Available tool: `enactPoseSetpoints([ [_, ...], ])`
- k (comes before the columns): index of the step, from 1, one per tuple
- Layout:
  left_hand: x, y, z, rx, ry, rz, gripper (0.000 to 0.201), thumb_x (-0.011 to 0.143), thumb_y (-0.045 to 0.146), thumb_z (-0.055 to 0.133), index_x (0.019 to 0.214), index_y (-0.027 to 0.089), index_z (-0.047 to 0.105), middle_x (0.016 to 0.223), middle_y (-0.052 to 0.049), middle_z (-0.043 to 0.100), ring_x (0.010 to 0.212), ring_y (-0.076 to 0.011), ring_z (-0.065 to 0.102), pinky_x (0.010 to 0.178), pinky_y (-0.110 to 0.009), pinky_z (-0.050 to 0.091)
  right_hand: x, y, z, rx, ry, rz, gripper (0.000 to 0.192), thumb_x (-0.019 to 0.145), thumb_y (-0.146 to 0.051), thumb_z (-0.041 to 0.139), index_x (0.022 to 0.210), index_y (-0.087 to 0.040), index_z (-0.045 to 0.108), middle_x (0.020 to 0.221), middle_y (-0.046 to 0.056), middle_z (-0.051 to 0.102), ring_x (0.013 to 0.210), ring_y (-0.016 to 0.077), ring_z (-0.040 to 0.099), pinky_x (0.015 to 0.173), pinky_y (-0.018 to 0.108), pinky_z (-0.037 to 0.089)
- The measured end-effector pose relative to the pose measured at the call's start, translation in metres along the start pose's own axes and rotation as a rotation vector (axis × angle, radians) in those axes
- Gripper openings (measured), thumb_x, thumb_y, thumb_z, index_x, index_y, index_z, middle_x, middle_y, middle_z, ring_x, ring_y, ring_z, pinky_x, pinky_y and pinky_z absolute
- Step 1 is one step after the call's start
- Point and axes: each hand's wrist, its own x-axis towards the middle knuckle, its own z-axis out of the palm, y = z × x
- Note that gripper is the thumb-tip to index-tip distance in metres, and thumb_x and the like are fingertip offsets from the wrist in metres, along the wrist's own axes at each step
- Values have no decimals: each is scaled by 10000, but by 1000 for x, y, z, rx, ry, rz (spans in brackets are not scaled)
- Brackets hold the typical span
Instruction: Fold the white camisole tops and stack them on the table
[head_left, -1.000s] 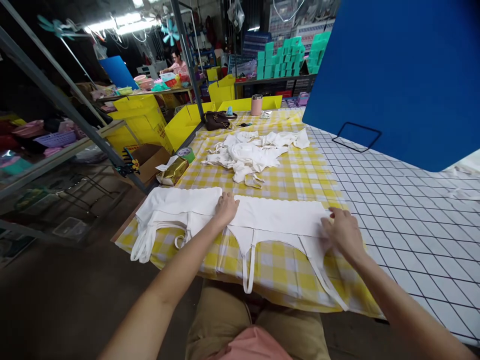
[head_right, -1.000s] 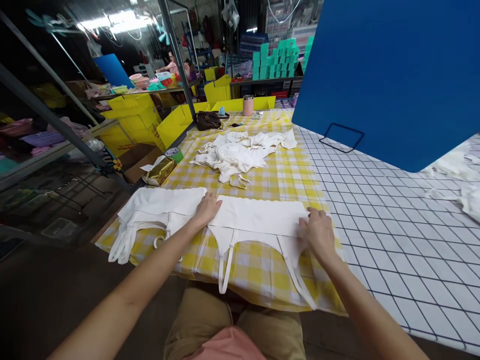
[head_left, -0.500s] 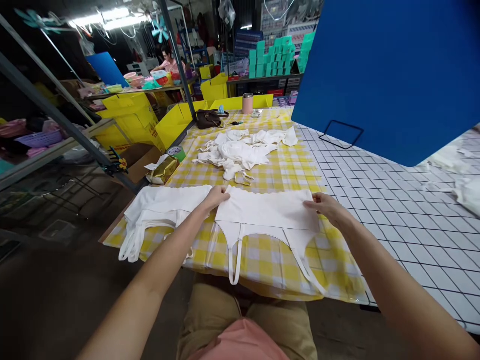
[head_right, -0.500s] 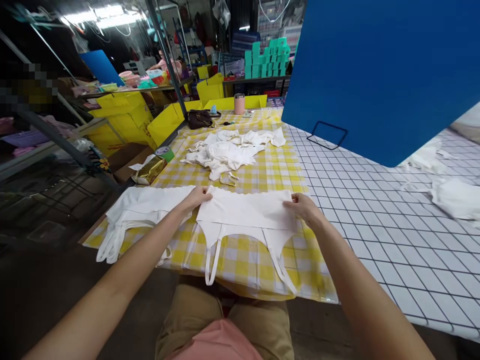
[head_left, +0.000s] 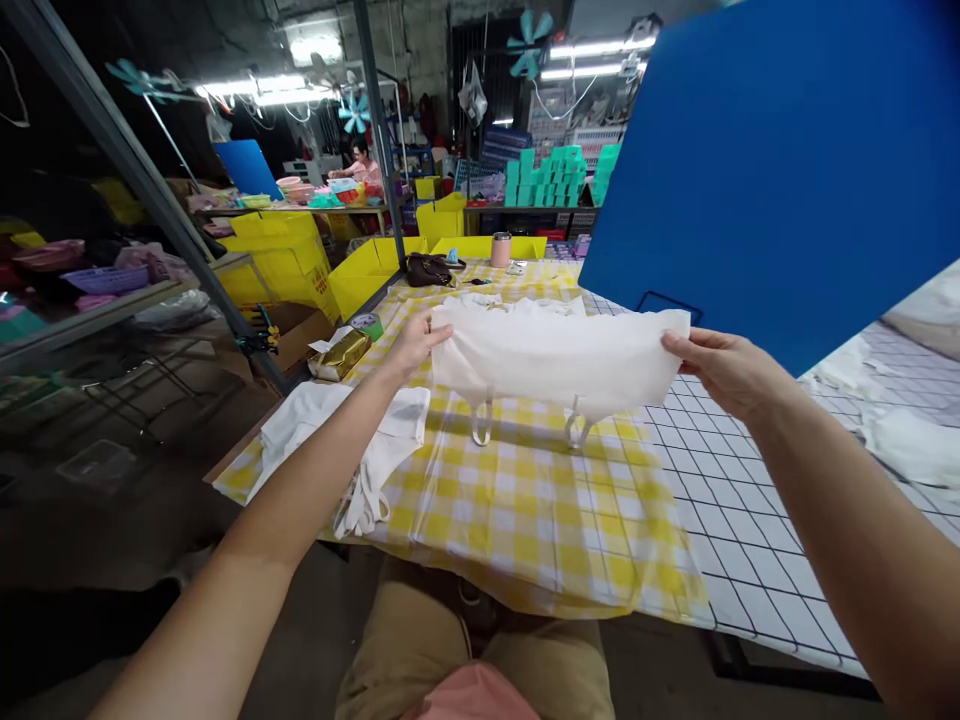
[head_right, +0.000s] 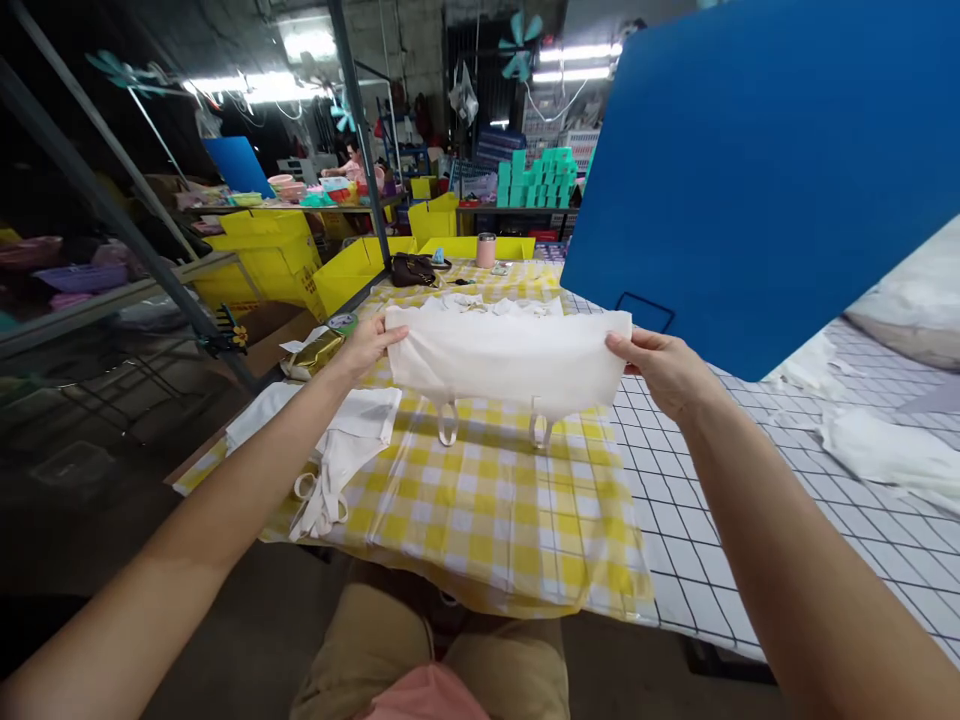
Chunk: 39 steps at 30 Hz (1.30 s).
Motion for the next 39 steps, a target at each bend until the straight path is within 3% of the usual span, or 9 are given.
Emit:
enactPoseSetpoints([
  [3, 5, 17, -1, 13, -25, 33, 313, 634, 338, 711, 836, 120, 610, 750, -23, 663, 712, -162, 611, 656, -266, 484, -2, -22, 1, 67, 34, 68, 48, 771, -158, 632, 753, -129, 665, 808, 72, 664, 754, 147, 554, 705, 294, 461],
  [8, 8, 29, -4, 1, 25, 17, 270, 667, 352, 701, 791, 123, 630, 676, -5, 640, 583, -113, 564, 555, -215, 438, -6, -39, 0, 78, 27, 12, 59, 753, -144, 645, 806, -138, 670, 872, 66, 666, 746, 138, 553, 666, 277, 462],
  [16, 14, 21, 2, -28, 90, -38, 274, 676, 372, 699, 758, 123, 621, 638, 5, 633, 563, -108, 554, 551, -217, 450, 3, -30, 4, 41, 57, -20, 100, 714, -220, 692, 740, -128, 660, 834, 71, 653, 704, 135, 541, 634, 272, 470],
  [21, 9, 23, -6, 17, 54, 78, 288, 666, 383, 699, 805, 134, 658, 720, -7, 676, 708, -148, 611, 690, -270, 495, -5, -20, -5, 36, 53, -138, 149, 673, -275, 719, 731, -149, 666, 801, 53, 641, 733, 140, 536, 698, 301, 463],
  [24, -22, 13, -23, 159, -49, 189, 278, 701, 395, 658, 844, 160, 695, 859, -34, 702, 882, -192, 623, 843, -324, 470, -28, 6, -19, -137, -49, -195, 204, 626, -399, 729, 684, -208, 690, 744, 49, 629, 709, 168, 540, 659, 327, 480],
  [26, -55, -5, -35, 307, -165, 206, 225, 724, 351, 636, 861, 190, 713, 988, -48, 693, 1027, -212, 588, 945, -350, 418, -50, 37, -26, -277, -222, -209, 266, 608, -514, 704, 673, -256, 706, 781, 65, 643, 734, 210, 572, 623, 349, 501],
  [30, -127, -56, -52, 599, -458, 58, 214, 743, 165, 564, 853, 249, 726, 1093, -35, 663, 1167, -207, 512, 1023, -391, 357, -98, 117, -27, -446, -553, -238, 338, 676, -606, 608, 703, -291, 729, 893, 90, 676, 805, 257, 629, 618, 351, 527],
  [34, -176, -94, -55, 827, -684, 36, 312, 735, 70, 546, 905, 270, 714, 1166, -29, 623, 1199, -212, 487, 1069, -411, 300, -134, 175, -26, -580, -586, -301, 450, 741, -652, 493, 728, -268, 727, 968, 96, 683, 857, 264, 653, 720, 376, 538],
  [39, -194, -105, -57, 926, -690, 97, 334, 769, 57, 510, 1000, 226, 681, 1259, -43, 555, 1222, -206, 462, 1070, -401, 312, -149, 192, -32, -659, -541, -409, 456, 814, -609, 414, 824, -274, 724, 1061, 89, 664, 946, 244, 640, 725, 325, 552],
])
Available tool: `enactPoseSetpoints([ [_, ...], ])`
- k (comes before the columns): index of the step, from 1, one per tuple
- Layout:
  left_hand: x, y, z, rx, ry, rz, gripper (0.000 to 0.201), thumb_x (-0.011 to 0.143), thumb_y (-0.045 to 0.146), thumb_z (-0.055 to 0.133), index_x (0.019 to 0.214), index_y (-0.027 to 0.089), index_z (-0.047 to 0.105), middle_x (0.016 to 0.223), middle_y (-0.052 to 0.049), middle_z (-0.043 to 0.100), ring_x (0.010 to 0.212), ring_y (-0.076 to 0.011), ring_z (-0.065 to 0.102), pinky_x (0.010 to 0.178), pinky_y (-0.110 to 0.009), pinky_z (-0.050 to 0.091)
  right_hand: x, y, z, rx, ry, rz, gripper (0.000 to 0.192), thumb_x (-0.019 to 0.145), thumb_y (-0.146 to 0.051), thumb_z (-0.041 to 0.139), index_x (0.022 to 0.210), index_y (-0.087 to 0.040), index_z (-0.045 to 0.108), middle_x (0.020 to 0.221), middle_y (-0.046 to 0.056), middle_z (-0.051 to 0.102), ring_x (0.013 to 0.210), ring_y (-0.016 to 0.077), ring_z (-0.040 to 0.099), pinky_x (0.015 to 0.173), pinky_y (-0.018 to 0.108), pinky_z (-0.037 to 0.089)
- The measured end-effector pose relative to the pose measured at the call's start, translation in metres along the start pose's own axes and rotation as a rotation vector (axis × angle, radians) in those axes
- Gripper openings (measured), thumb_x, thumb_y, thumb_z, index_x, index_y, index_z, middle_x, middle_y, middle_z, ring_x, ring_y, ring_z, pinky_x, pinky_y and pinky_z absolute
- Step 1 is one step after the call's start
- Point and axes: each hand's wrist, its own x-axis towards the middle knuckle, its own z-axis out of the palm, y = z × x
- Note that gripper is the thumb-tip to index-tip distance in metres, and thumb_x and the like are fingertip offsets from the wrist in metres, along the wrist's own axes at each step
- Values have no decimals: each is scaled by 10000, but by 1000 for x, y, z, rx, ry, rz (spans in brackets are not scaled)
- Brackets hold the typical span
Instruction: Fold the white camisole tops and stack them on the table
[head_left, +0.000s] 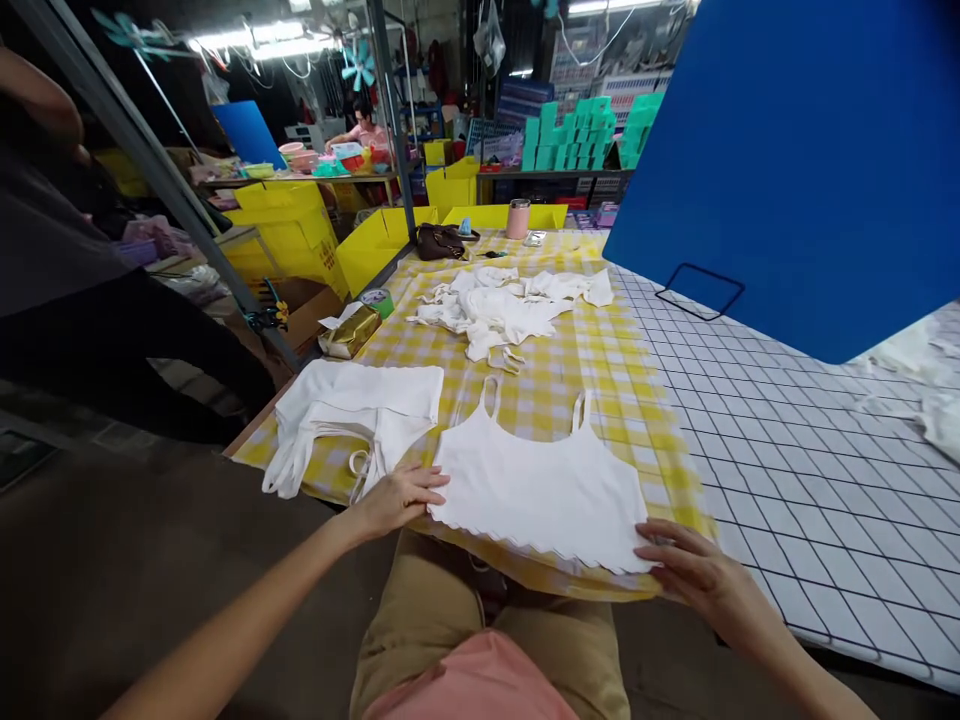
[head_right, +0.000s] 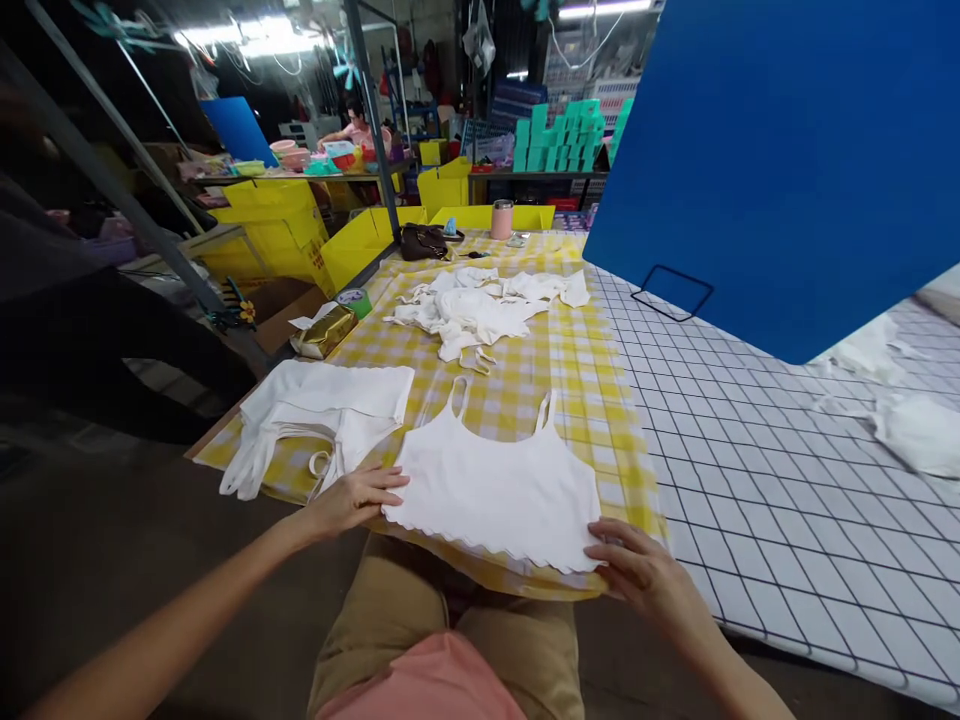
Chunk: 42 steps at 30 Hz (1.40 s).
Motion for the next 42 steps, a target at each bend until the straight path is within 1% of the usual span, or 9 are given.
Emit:
enactPoseSetpoints([
  [7, 1, -4, 5, -48, 43, -22, 334, 746, 40, 500, 957, 219, 688, 1220, -40, 584, 1182, -198, 504, 1056, -404, 338, -1, 2, 3, -64, 49, -54, 429, 835, -569, 414, 815, -272, 723, 1038, 84, 675, 914, 237, 653, 707, 317, 563],
  [12, 4, 6, -2, -366, 154, -100, 252, 750, 114, 511, 886, 194, 708, 1084, -62, 665, 1125, -211, 552, 1026, -405, 370, 4, 1, -3, -41, 90, -60, 405, 830, -560, 436, 798, -275, 721, 1010, 75, 684, 893, 237, 659, 719, 330, 561],
  [17, 4, 25, -54, -730, 445, -240, 220, 763, 334, 585, 829, 157, 697, 931, -77, 706, 960, -219, 631, 899, -355, 464, 36, -43, -49, 65, 256, -77, 256, 808, -477, 533, 837, -286, 701, 955, 47, 688, 883, 223, 652, 665, 286, 552],
  [20, -12, 29, -95, -795, 774, -311, 305, 626, 427, 716, 739, 147, 672, 745, -50, 692, 743, -190, 634, 716, -297, 501, 60, -93, -75, 129, 296, -144, 166, 796, -405, 583, 816, -275, 684, 874, 38, 681, 807, 207, 643, 574, 243, 518],
  [23, -45, 28, -129, -874, 1070, -403, 358, 519, 440, 780, 695, 162, 641, 600, -3, 625, 536, -129, 552, 515, -236, 454, 82, -148, -81, 239, 201, -289, 141, 819, -332, 569, 763, -239, 658, 775, 42, 656, 702, 178, 619, 557, 239, 484],
  [28, -101, 9, -175, -774, 1359, -453, 236, 579, 356, 744, 683, 201, 600, 532, 36, 573, 466, -110, 500, 419, -207, 411, 120, -219, -51, 440, 18, -459, 203, 870, -276, 500, 716, -194, 604, 641, 18, 598, 598, 125, 553, 559, 228, 434],
  [32, -114, -27, -203, -757, 1463, -495, 215, 564, 267, 729, 706, 194, 585, 558, 54, 585, 470, -103, 505, 426, -199, 424, 168, -241, -15, 555, 7, -387, 261, 854, -347, 507, 662, -178, 559, 606, -8, 541, 573, 104, 492, 542, 212, 381],
  [38, -72, -124, -203, -793, 1219, -672, 296, 514, 332, 711, 721, 157, 591, 606, 2, 635, 616, -168, 615, 577, -249, 494, 277, -216, 67, 560, -22, 40, 287, 776, -385, 471, 573, -183, 455, 548, -36, 445, 537, 99, 423, 519, 213, 339],
  [42, -36, -187, -178, -397, 977, -844, 264, 619, 379, 575, 735, 146, 619, 693, -42, 677, 740, -219, 634, 648, -276, 480, 323, -184, 120, 414, 9, 192, 258, 695, -271, 490, 479, -197, 370, 457, -48, 380, 471, 98, 361, 480, 229, 269],
])
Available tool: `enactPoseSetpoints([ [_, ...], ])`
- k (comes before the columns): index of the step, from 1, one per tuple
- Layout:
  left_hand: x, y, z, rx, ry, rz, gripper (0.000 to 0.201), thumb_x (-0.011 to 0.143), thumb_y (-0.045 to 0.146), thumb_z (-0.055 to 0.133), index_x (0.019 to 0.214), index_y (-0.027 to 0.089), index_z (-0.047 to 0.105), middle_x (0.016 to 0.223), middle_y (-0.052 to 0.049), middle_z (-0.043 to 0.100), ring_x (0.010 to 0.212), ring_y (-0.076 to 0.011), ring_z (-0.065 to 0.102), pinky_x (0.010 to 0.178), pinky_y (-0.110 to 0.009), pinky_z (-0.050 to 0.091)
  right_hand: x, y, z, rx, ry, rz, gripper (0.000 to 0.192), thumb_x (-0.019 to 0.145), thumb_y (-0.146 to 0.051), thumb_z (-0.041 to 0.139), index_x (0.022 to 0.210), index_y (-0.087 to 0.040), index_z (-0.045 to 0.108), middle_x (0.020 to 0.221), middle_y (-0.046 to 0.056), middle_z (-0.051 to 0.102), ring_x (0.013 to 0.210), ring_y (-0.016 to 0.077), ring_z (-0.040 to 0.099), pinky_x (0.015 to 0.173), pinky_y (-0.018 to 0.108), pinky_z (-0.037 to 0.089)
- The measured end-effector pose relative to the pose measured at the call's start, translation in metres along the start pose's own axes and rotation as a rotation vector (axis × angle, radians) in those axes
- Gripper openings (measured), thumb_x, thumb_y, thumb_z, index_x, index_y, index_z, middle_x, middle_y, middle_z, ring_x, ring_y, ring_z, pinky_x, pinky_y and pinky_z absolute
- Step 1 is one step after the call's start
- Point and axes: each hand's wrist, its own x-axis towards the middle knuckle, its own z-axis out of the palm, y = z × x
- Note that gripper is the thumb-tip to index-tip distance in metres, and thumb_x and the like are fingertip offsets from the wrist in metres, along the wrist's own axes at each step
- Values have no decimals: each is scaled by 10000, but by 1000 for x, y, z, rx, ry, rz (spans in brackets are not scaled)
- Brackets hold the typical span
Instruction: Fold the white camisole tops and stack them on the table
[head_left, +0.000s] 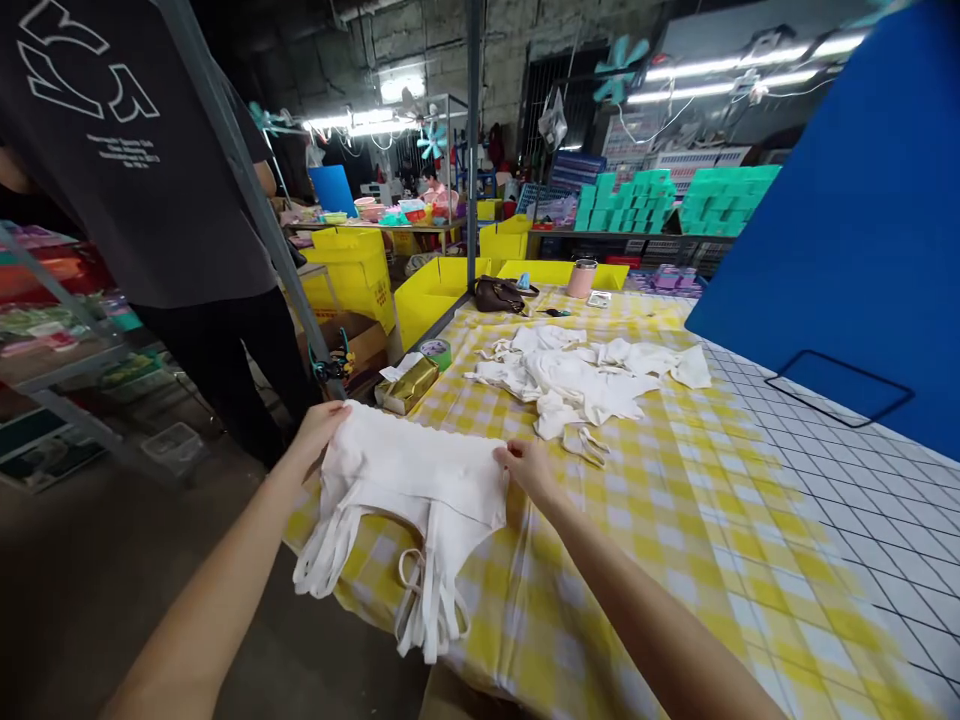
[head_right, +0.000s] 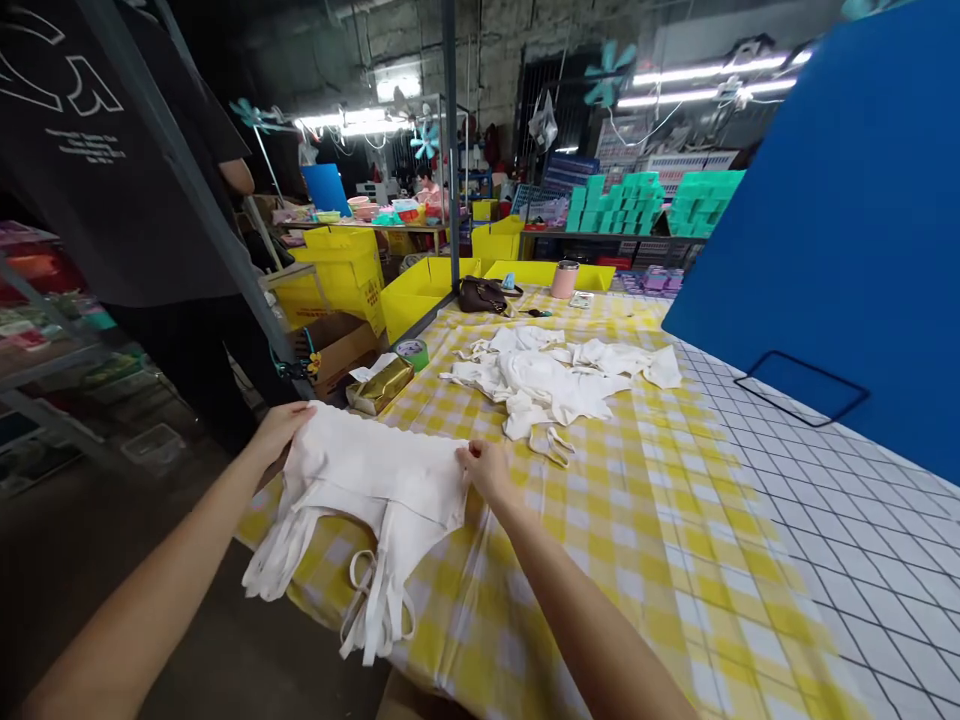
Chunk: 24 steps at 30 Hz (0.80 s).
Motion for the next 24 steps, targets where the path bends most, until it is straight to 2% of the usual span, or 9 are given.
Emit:
enactPoseSetpoints([
  [2, 14, -14, 15, 153, -14, 26, 213, 632, 351, 559, 684, 155, 624, 701, -44, 683, 793, -239, 629, 687, -278, 461, 10, 15, 9, -72, 30, 28, 256, 672, -249, 503, 468, -201, 357, 453, -47, 378, 470, 100, 345, 479, 234, 241],
  [5, 22, -23, 25, 230, -31, 34, 172, 659, 315, 560, 684, 164, 639, 729, -46, 690, 825, -239, 620, 725, -268, 432, 15, 25, 13, -159, 57, 28, 220, 703, -259, 491, 511, -196, 403, 514, -27, 448, 513, 112, 379, 501, 238, 244],
  [10, 15, -16, 31, 616, -55, 63, 298, 822, 354, 438, 958, 197, 651, 923, -70, 692, 884, -229, 614, 690, -259, 418, 18, 32, 11, -262, 74, 15, 172, 758, -273, 457, 612, -189, 493, 600, 14, 534, 573, 137, 441, 541, 249, 284],
  [14, 2, -5, 37, 827, -33, 47, 361, 873, 367, 393, 1168, 229, 549, 1024, -100, 665, 932, -262, 609, 682, -294, 429, 21, 37, 8, -321, 67, -34, 153, 774, -291, 462, 704, -184, 545, 660, 24, 576, 612, 152, 489, 574, 254, 327],
  [17, -8, 0, 38, 940, -8, 112, 405, 894, 345, 364, 1255, 189, 459, 1086, -129, 625, 918, -270, 611, 706, -323, 437, 33, 38, -10, -367, 126, -69, 176, 779, -273, 459, 864, -166, 570, 824, 67, 605, 751, 189, 526, 660, 281, 368],
  [20, -19, 3, 35, 1040, 87, 255, 441, 891, 303, 373, 1287, 111, 409, 1101, -163, 585, 967, -282, 580, 773, -348, 423, 57, 39, -45, -476, 318, -99, 316, 790, -217, 430, 1065, -101, 535, 1089, 172, 534, 1005, 267, 461, 796, 348, 349],
  [22, -28, 7, 32, 1072, 146, 352, 439, 884, 275, 386, 1278, 84, 415, 1063, -166, 583, 1000, -292, 549, 809, -365, 403, 75, 42, -69, -621, 482, -87, 387, 790, -197, 435, 1151, -75, 503, 1158, 206, 492, 1065, 304, 422, 807, 377, 336],
  [24, -39, 13, 31, 1056, 182, 421, 418, 882, 261, 388, 1262, 91, 434, 1024, -152, 587, 986, -287, 541, 813, -372, 394, 90, 48, -90, -755, 526, -50, 387, 786, -191, 448, 1148, -76, 523, 1158, 219, 502, 1058, 325, 431, 776, 392, 336],
])
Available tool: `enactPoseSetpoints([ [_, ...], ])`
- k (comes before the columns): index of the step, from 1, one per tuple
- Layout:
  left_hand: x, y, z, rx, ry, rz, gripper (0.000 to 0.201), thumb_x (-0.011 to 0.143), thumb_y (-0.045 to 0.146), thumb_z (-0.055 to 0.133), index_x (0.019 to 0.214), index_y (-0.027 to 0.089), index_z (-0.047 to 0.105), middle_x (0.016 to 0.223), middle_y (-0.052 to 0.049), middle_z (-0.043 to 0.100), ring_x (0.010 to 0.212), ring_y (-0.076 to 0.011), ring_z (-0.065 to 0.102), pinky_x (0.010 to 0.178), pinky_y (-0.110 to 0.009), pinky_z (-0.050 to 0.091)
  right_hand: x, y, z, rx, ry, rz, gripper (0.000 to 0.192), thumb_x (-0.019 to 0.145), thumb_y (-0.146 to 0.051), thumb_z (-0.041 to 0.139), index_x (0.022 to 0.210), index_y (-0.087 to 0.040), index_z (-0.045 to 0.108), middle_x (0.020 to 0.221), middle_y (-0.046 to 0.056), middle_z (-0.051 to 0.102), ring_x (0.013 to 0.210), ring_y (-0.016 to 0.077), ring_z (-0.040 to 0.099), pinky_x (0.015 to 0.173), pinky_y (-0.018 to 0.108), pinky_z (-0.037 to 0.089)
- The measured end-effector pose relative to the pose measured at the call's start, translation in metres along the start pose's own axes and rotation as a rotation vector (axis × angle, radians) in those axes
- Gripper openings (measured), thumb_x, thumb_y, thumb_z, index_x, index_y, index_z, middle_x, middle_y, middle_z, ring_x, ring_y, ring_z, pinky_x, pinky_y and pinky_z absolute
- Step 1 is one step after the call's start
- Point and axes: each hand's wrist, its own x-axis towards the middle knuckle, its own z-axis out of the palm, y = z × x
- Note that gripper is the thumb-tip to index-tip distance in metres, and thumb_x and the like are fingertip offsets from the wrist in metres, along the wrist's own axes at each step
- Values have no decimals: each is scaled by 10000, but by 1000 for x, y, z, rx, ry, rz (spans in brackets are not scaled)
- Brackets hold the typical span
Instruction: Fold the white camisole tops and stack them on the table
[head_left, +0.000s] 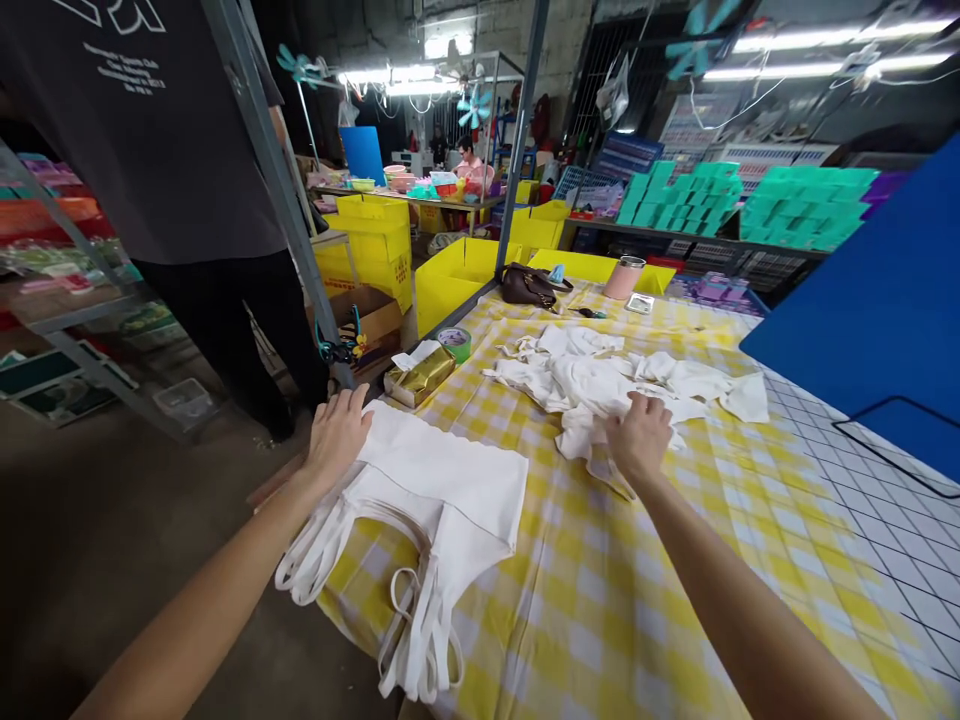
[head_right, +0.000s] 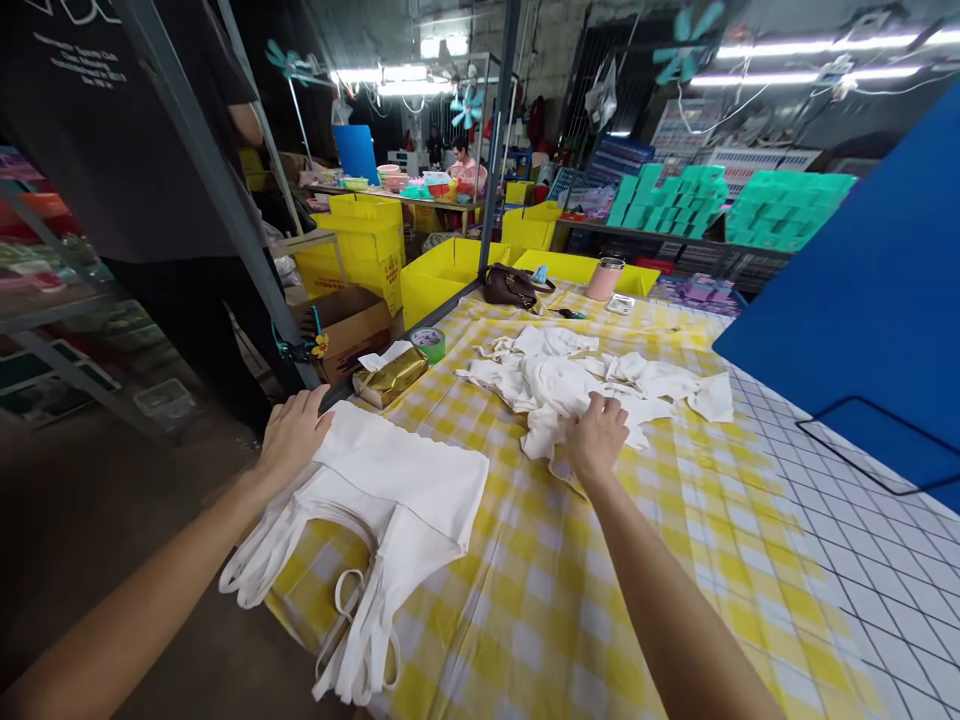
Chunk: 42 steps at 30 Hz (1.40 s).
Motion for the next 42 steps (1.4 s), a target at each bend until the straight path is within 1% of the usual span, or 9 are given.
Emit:
enactPoseSetpoints([
  [10, -41, 65, -46, -473, 31, 205, 358, 846, 205, 447, 1202, 174, 470, 1011, -84, 592, 948, -229, 548, 837, -371, 420, 4, 16, -40, 76, -84, -126, 261, 808, -271, 416, 864, -149, 640, 793, 101, 654, 780, 223, 566, 734, 330, 346],
  [17, -96, 145, -48, -1023, -347, 331, 506, 783, 188, 537, 1265, 243, 390, 1118, -60, 533, 1005, -183, 543, 863, -328, 473, -100, 21, -127, 472, -457, -368, 383, 870, -474, 349, 656, -190, 490, 513, -23, 447, 482, 116, 412, 484, 231, 294],
  [21, -129, 187, -47, -999, -434, 455, 854, 743, 265, 629, 1419, 234, 109, 1446, -145, 229, 1340, -285, 217, 1055, -467, 307, -167, 35, -162, 516, -740, -464, 385, 909, -441, 343, 680, -179, 509, 532, -29, 445, 484, 93, 408, 465, 211, 282],
  [24, -145, 205, -51, -935, -432, 608, 845, 764, 276, 619, 1430, 234, 100, 1492, -142, 131, 1377, -298, 89, 1083, -500, 234, -201, 46, -179, 506, -862, -495, 396, 919, -417, 349, 649, -176, 510, 519, -38, 414, 474, 79, 371, 459, 206, 265],
  [28, -151, 216, -50, -826, -412, 919, 401, 798, 174, 540, 1192, 252, 533, 1315, -83, 472, 1277, -256, 356, 1088, -478, 202, -226, 61, -195, 463, -943, -523, 405, 921, -392, 361, 618, -174, 519, 524, -36, 441, 478, 74, 370, 460, 200, 279],
  [31, -146, 221, -47, -768, -456, 946, 262, 769, 72, 480, 888, 212, 666, 953, -43, 650, 970, -184, 577, 1010, -373, 330, -224, 77, -206, 391, -890, -538, 396, 918, -382, 373, 640, -185, 575, 529, -22, 509, 467, 82, 440, 449, 198, 320],
  [37, -125, 216, -75, -906, -359, 712, 296, 780, 44, 423, 876, 178, 669, 889, -35, 685, 871, -167, 596, 857, -291, 403, -196, 110, -248, 341, -305, -537, 264, 845, -447, 488, 828, -270, 683, 765, 27, 691, 610, 168, 629, 494, 238, 450],
  [39, -121, 205, -88, -903, -420, 771, 253, 790, 83, 461, 854, 191, 681, 861, -25, 687, 850, -163, 598, 841, -274, 400, -200, 110, -259, 330, -360, -613, 239, 833, -442, 512, 848, -281, 688, 745, 30, 683, 590, 165, 615, 494, 247, 445],
  [42, -121, 188, -93, -803, -763, 928, 143, 783, 279, 585, 835, 209, 698, 727, -7, 671, 692, -146, 599, 644, -215, 413, -222, 102, -252, 321, -770, -670, 216, 846, -396, 526, 775, -266, 683, 676, 16, 649, 603, 147, 595, 558, 242, 444],
])
